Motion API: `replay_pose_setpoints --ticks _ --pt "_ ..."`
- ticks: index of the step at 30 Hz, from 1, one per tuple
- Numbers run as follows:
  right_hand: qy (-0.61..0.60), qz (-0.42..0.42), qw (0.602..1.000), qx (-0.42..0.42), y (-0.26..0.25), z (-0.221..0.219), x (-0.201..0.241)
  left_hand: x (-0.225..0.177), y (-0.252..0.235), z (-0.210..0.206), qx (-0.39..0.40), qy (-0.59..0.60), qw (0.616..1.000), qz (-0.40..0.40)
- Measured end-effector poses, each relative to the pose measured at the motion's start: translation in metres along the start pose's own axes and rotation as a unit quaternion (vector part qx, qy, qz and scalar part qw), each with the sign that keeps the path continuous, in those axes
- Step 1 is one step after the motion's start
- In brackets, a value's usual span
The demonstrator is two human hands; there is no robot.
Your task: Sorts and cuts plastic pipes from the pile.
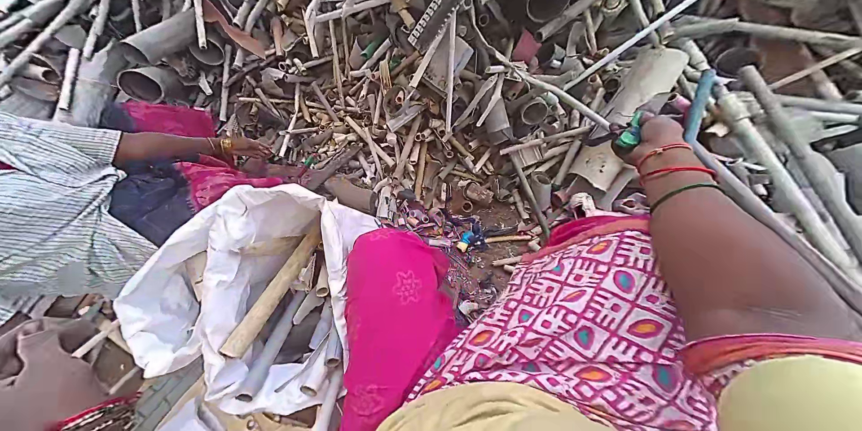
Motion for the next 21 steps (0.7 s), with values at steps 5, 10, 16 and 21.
replay_pose_setpoints --ticks 5,10,16,21 --pt "-0.003 0.005 1.000 0.025 -0.019 0.017 0.010 -0.129 0.049 -0.189 0.229 -0.067 0.956 -0.172" --pt "0.149 0.082 0.985 0.016 -0.041 0.058 0.025 -0.213 0.213 -0.383 0.541 -0.232 0.756 -0.286" --pt "0.497 0.087 0.850 0.151 -0.059 0.098 -0.126 -0.179 0.452 -0.427 0.779 -0.348 0.377 -0.362" --pt "0.660 -0.067 0.706 0.248 -0.037 0.102 -0.237 -0.132 0.509 -0.440 0.818 -0.369 0.242 -0.369"
Point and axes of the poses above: each hand's wrist, its own y-axis away from the middle knuckle, its own z-axis out of the back of the hand, x = y × z, the point moved 8 cm from there along -y, towards the middle knuckle, and after that the axes turned 5 degrees about y, right-handed, at the moved point
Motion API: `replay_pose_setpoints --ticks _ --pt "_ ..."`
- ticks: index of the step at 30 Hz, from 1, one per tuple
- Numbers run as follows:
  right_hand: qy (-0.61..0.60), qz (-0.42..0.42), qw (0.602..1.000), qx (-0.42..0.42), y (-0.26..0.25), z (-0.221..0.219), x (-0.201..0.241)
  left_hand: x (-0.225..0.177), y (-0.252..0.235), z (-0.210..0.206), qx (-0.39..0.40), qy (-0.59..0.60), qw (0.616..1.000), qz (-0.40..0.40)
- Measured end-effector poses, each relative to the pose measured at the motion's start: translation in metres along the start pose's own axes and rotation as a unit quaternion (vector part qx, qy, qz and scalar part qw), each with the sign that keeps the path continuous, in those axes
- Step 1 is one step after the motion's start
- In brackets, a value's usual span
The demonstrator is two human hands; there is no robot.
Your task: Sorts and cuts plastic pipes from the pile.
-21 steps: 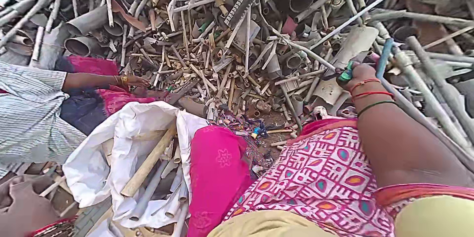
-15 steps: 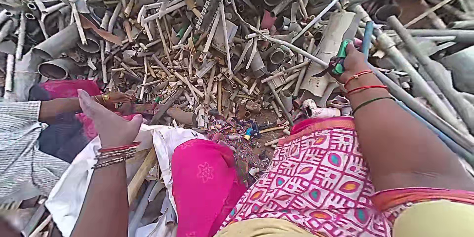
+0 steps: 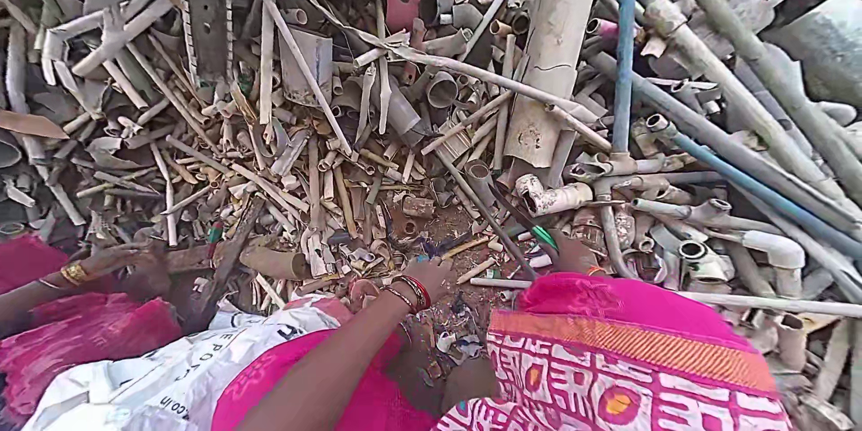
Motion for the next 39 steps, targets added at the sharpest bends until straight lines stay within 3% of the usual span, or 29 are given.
replay_pose_setpoints --ticks 6,9,13,16,18,20,22,24,25,26,29,33,36,38,39 --pt "-0.154 -0.042 0.987 0.014 -0.018 -0.054 -0.026 0.035 -0.080 -0.015 0.060 0.141 0.986 0.062" --pt "-0.127 -0.024 0.991 0.039 -0.022 -0.073 -0.035 0.014 -0.130 0.004 -0.007 0.251 0.965 0.069" --pt "-0.083 -0.041 0.991 0.097 -0.020 -0.105 -0.049 -0.022 -0.170 0.027 -0.115 0.239 0.961 0.075" --pt "-0.154 -0.034 0.983 0.092 -0.024 -0.107 -0.043 -0.029 -0.188 0.030 -0.144 0.259 0.952 0.076" --pt "-0.194 -0.017 0.976 0.095 -0.028 -0.104 -0.034 -0.031 -0.190 0.020 -0.117 0.295 0.943 0.096" --pt "-0.261 0.025 0.961 0.084 -0.028 -0.092 -0.024 -0.044 -0.186 0.004 -0.056 0.419 0.901 0.102" --pt "-0.322 0.067 0.941 0.083 -0.023 -0.073 -0.008 -0.069 -0.177 -0.014 -0.009 0.603 0.793 0.086" --pt "-0.354 0.093 0.926 0.096 -0.017 -0.051 0.007 -0.094 -0.155 -0.022 -0.028 0.756 0.650 0.068" --pt "-0.358 0.105 0.921 0.110 -0.016 -0.040 0.009 -0.101 -0.143 -0.021 -0.047 0.790 0.608 0.057" --pt "-0.355 0.120 0.918 0.129 -0.014 -0.030 0.010 -0.105 -0.132 -0.018 -0.080 0.793 0.602 0.051" --pt "-0.322 0.156 0.920 0.158 -0.004 -0.007 0.004 -0.114 -0.101 -0.009 -0.139 0.736 0.663 0.012" --pt "-0.252 0.211 0.935 0.136 0.033 0.003 -0.019 -0.142 -0.080 -0.022 -0.014 0.739 0.674 -0.002" --pt "-0.188 0.227 0.951 0.091 0.080 0.024 -0.031 -0.165 -0.060 -0.015 0.044 0.637 0.765 -0.089" --pt "-0.181 0.204 0.962 0.023 0.104 0.049 -0.029 -0.172 -0.046 -0.002 -0.008 0.576 0.806 -0.134" --pt "-0.200 0.201 0.959 -0.021 0.111 0.061 -0.025 -0.171 -0.037 0.009 -0.051 0.583 0.798 -0.141"
Point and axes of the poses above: each hand's wrist, its own y-axis away from the middle knuckle, its own z-axis out of the back of the hand, x = y × z, the point moved 8 cm from there along -y, towards the middle knuckle, and after that the axes turned 5 degrees about y, right-handed, at the moved point
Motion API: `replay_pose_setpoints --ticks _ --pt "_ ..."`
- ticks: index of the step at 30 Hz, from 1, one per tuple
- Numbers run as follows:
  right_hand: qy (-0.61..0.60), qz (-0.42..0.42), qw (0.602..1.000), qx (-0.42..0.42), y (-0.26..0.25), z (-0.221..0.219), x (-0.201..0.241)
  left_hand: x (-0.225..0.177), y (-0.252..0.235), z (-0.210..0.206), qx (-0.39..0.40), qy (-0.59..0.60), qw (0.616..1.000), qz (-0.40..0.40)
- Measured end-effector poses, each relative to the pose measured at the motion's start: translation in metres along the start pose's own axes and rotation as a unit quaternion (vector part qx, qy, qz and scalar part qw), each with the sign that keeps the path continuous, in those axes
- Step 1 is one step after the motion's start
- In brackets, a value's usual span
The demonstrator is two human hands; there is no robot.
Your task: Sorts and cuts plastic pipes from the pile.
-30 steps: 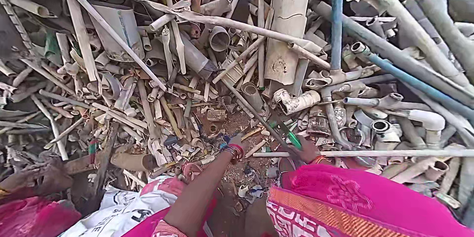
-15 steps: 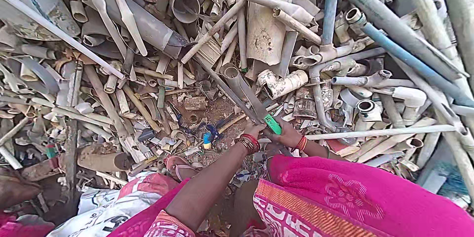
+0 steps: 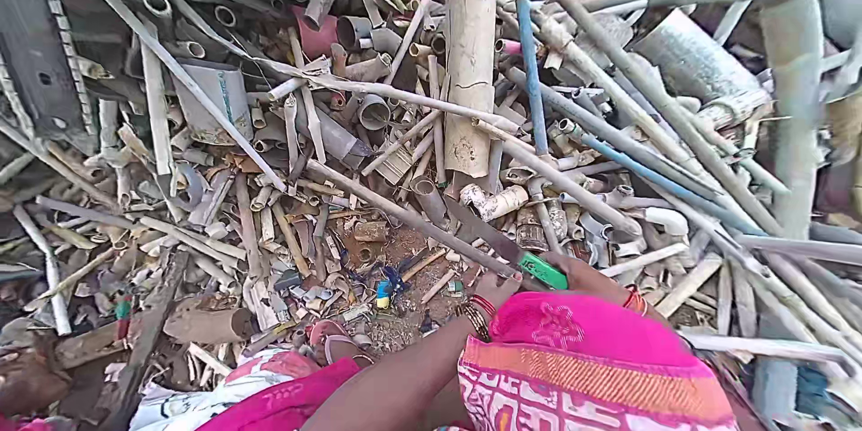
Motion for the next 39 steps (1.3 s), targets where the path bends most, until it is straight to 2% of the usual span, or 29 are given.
replay_pose_setpoints --ticks 1,3,5,7,9,11,13,15,17,19,21,23,25,26,28,31,32,34,36,37,39 --pt "-0.015 0.010 0.999 -0.043 0.000 0.010 0.011 -0.016 0.004 0.007 -0.042 0.044 0.998 -0.030" --pt "-0.003 0.027 0.994 -0.104 -0.002 0.028 0.038 -0.055 0.014 0.033 -0.133 0.206 0.964 -0.105" --pt "0.054 0.021 0.988 -0.143 0.006 0.046 0.070 -0.100 0.034 0.086 -0.221 0.254 0.926 -0.169" --pt "0.110 -0.002 0.982 -0.152 0.019 0.062 0.097 -0.134 0.073 0.152 -0.316 0.168 0.912 -0.202" --pt "0.140 -0.001 0.975 -0.170 0.035 0.078 0.121 -0.153 0.132 0.209 -0.415 0.027 0.886 -0.205" --pt "0.156 0.026 0.964 -0.212 0.050 0.093 0.150 -0.159 0.188 0.246 -0.451 -0.138 0.863 -0.184" --pt "0.175 0.072 0.942 -0.276 0.062 0.105 0.187 -0.152 0.226 0.262 -0.463 -0.270 0.831 -0.151" --pt "0.205 0.082 0.923 -0.315 0.061 0.116 0.224 -0.137 0.248 0.264 -0.469 -0.342 0.805 -0.126" --pt "0.233 0.035 0.919 -0.318 0.046 0.123 0.251 -0.120 0.257 0.258 -0.461 -0.378 0.794 -0.119" --pt "0.227 -0.012 0.922 -0.314 0.021 0.121 0.259 -0.111 0.262 0.251 -0.451 -0.397 0.787 -0.139" --pt "0.197 -0.029 0.934 -0.297 0.004 0.097 0.258 -0.109 0.271 0.245 -0.465 -0.412 0.767 -0.163" --pt "0.232 -0.015 0.951 -0.206 0.000 0.047 0.266 -0.108 0.274 0.248 -0.476 -0.420 0.756 -0.160" --pt "0.335 0.040 0.936 -0.095 0.002 -0.004 0.280 -0.105 0.269 0.255 -0.462 -0.424 0.768 -0.131" --pt "0.366 0.057 0.926 -0.078 0.001 -0.014 0.283 -0.104 0.267 0.256 -0.455 -0.418 0.776 -0.130" --pt "0.331 0.028 0.933 -0.142 -0.007 0.014 0.273 -0.105 0.266 0.254 -0.448 -0.405 0.783 -0.149" --pt "0.139 -0.053 0.934 -0.324 -0.015 0.087 0.232 -0.107 0.262 0.249 -0.431 -0.401 0.794 -0.151" --pt "0.118 -0.057 0.934 -0.333 -0.015 0.091 0.224 -0.107 0.258 0.248 -0.419 -0.403 0.801 -0.141" --pt "0.201 -0.013 0.955 -0.219 -0.018 0.057 0.232 -0.105 0.249 0.249 -0.395 -0.408 0.816 -0.105" --pt "0.339 0.062 0.935 -0.083 -0.017 0.010 0.250 -0.104 0.239 0.250 -0.383 -0.398 0.830 -0.082" --pt "0.366 0.074 0.925 -0.076 -0.018 0.005 0.255 -0.104 0.236 0.251 -0.381 -0.393 0.833 -0.075" --pt "0.297 0.026 0.939 -0.171 -0.022 0.042 0.243 -0.103 0.233 0.251 -0.383 -0.387 0.835 -0.081"
Point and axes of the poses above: each hand's wrist, its own y-axis away from the middle knuckle, its own z-axis out of the back of the hand, x = y × z, the point moved 8 cm from there along -y, towards the middle knuckle, and after that the axes turned 5 degrees about y, right-handed, at the moved point
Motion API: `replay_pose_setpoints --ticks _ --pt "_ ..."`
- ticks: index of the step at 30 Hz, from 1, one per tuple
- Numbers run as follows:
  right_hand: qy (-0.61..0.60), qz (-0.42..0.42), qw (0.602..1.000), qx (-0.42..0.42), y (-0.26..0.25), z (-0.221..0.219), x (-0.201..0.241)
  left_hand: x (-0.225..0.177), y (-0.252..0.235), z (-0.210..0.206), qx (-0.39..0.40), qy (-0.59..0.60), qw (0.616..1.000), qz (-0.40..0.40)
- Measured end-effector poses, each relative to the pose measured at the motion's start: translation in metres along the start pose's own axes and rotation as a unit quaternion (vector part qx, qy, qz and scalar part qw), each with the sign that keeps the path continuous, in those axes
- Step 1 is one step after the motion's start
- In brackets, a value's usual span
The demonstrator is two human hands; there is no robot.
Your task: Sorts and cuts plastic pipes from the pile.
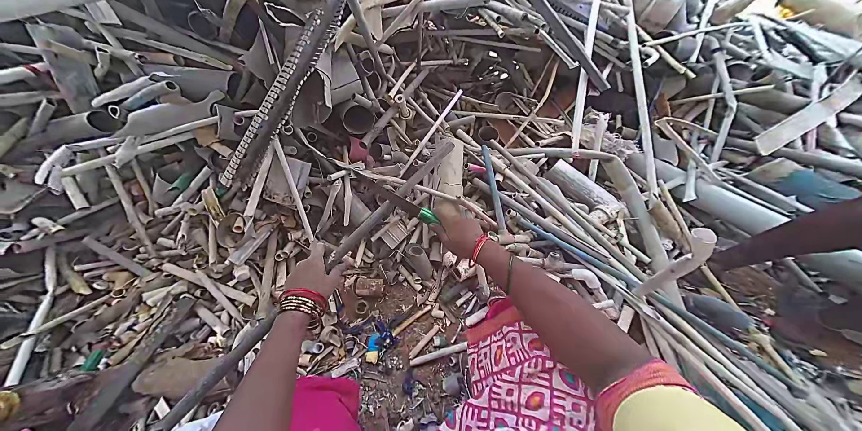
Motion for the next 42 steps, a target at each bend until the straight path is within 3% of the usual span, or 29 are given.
replay_pose_setpoints --ticks 2,3,4,6,8,9,12,13,17,18,22,23,26,27,31,32,34,36,40,42 --pt "-0.105 -0.139 0.981 -0.089 -0.012 0.023 -0.050 -0.003 -0.001 0.000 -0.009 0.016 1.000 -0.014" --pt "-0.118 -0.171 0.974 -0.091 -0.012 0.025 -0.062 -0.005 -0.002 -0.001 -0.007 0.016 1.000 -0.021" --pt "-0.103 -0.152 0.981 -0.059 -0.008 0.018 -0.057 -0.007 -0.004 -0.002 -0.004 0.008 1.000 -0.028" --pt "-0.019 -0.009 0.998 0.054 0.009 -0.009 -0.016 -0.014 -0.007 -0.007 -0.010 0.000 0.999 -0.037" --pt "0.044 0.082 0.991 0.097 0.018 -0.022 0.009 -0.022 -0.008 -0.007 -0.034 0.001 0.999 -0.042" --pt "0.029 0.064 0.995 0.078 0.014 -0.015 0.003 -0.024 -0.007 -0.004 -0.051 0.007 0.997 -0.053" --pt "-0.120 -0.100 0.986 -0.065 -0.008 0.023 -0.055 -0.035 -0.002 0.000 -0.073 0.024 0.992 -0.099" --pt "-0.129 -0.122 0.981 -0.073 -0.007 0.025 -0.061 -0.037 -0.002 -0.002 -0.064 0.014 0.993 -0.103" --pt "0.012 0.047 0.998 0.049 0.013 -0.004 -0.014 -0.041 -0.004 -0.006 -0.023 -0.022 0.997 -0.075" --pt "0.013 0.038 0.998 0.038 0.010 -0.001 -0.019 -0.041 -0.003 -0.005 -0.019 -0.021 0.997 -0.071" --pt "-0.143 -0.133 0.975 -0.102 -0.010 0.029 -0.084 -0.040 -0.002 -0.003 -0.007 -0.020 0.999 -0.045" --pt "-0.133 -0.111 0.982 -0.077 -0.007 0.023 -0.076 -0.040 -0.002 -0.004 0.008 -0.027 0.999 -0.037" --pt "-0.002 0.062 0.997 0.037 0.013 -0.002 -0.019 -0.039 -0.005 -0.005 0.002 -0.029 0.998 -0.049" --pt "0.012 0.065 0.997 0.036 0.013 -0.003 -0.016 -0.040 -0.004 -0.003 -0.024 -0.021 0.997 -0.067" --pt "-0.101 -0.146 0.982 -0.068 -0.005 0.022 -0.073 -0.042 0.008 0.010 -0.109 -0.053 0.990 -0.070" --pt "-0.091 -0.144 0.984 -0.044 -0.002 0.017 -0.069 -0.042 0.009 0.009 -0.100 -0.073 0.991 -0.058" --pt "-0.021 -0.037 0.998 0.046 0.009 -0.004 -0.033 -0.039 0.005 0.005 -0.068 -0.093 0.992 -0.047" --pt "0.024 0.018 0.997 0.068 0.014 -0.011 -0.014 -0.034 0.000 0.001 -0.045 -0.070 0.995 -0.049" --pt "-0.108 -0.169 0.977 -0.074 -0.006 0.022 -0.076 -0.027 0.004 0.009 -0.054 0.003 0.998 -0.032" --pt "-0.107 -0.111 0.987 -0.044 0.002 0.015 -0.061 -0.024 0.004 0.007 -0.040 0.006 0.999 -0.016"
Point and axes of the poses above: each hand's wrist, its own y-axis away from the middle knuckle, its own z-axis out of the back of the hand, x = y × z, the point moved 8 cm from there along -y, towards the middle knuckle, and after that the axes turned 5 degrees about y, right-handed, at the moved point
